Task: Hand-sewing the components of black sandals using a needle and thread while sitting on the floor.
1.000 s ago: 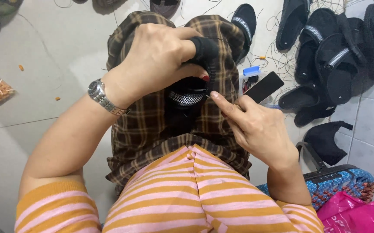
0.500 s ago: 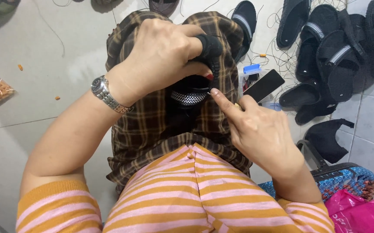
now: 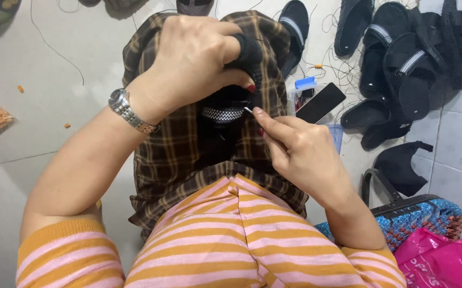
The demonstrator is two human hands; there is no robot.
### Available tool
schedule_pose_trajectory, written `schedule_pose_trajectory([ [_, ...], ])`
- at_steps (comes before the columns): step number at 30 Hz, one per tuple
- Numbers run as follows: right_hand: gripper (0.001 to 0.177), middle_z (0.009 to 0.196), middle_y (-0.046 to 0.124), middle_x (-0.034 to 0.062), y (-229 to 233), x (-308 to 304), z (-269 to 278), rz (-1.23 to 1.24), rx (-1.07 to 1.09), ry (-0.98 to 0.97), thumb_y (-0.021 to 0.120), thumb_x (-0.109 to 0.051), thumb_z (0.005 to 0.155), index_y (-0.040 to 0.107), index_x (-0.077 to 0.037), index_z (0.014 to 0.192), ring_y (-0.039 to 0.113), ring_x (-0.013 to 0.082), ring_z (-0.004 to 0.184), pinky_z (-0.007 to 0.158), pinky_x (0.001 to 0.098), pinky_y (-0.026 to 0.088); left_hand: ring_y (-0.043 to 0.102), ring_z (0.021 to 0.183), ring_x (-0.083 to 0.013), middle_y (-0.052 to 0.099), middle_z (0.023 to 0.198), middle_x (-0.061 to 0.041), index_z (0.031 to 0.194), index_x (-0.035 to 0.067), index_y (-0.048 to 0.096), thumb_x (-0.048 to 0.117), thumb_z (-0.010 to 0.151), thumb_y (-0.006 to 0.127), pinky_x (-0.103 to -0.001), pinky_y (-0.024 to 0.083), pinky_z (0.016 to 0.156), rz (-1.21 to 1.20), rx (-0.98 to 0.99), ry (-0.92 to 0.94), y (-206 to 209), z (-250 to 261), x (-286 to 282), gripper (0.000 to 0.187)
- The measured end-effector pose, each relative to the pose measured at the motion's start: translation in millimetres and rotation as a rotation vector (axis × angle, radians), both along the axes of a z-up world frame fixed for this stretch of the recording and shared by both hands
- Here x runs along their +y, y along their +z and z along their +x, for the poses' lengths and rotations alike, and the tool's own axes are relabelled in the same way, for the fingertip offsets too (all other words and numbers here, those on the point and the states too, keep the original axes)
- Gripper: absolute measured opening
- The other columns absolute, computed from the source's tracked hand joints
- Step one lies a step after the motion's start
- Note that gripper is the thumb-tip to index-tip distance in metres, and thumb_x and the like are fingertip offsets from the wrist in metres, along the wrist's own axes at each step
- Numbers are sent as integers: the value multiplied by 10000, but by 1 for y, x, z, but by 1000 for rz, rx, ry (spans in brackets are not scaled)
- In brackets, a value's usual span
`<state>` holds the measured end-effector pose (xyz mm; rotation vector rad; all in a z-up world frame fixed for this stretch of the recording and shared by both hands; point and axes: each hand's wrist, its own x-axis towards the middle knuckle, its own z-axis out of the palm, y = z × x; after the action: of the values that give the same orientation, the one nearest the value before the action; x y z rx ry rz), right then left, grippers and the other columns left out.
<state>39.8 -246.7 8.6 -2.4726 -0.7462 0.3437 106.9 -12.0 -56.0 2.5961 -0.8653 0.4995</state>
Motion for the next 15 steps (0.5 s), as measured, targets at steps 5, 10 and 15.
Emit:
schedule_pose_trajectory([
  [5, 348, 898, 747, 77, -6, -1, 1, 165, 51, -39, 667, 50, 831, 730, -5, 1169, 571, 173, 522, 486, 287, 461, 578, 600, -142, 632, 785, 68, 658, 133, 657, 401, 759, 959, -312, 452, 548, -31, 39, -14, 1, -1, 3, 416],
  [10, 308, 902, 774, 107, -15, -1, 11, 270, 192, -97, 682, 19, 829, 733, 10, 1132, 593, 146, 542, 489, 256, 463, 566, 611, -148, 614, 785, 55, 640, 124, 625, 410, 757, 975, -322, 436, 549, -20, 40, -22, 3, -1, 4, 467],
  [15, 224, 965, 760, 134, -23, 10, -2, 288, 1, -87, 696, 35, 844, 739, 62, 1062, 638, 199, 587, 520, 285, 497, 551, 602, -150, 615, 784, 45, 623, 115, 598, 405, 748, 990, -322, 424, 540, -36, 68, -35, 13, -6, 4, 503],
])
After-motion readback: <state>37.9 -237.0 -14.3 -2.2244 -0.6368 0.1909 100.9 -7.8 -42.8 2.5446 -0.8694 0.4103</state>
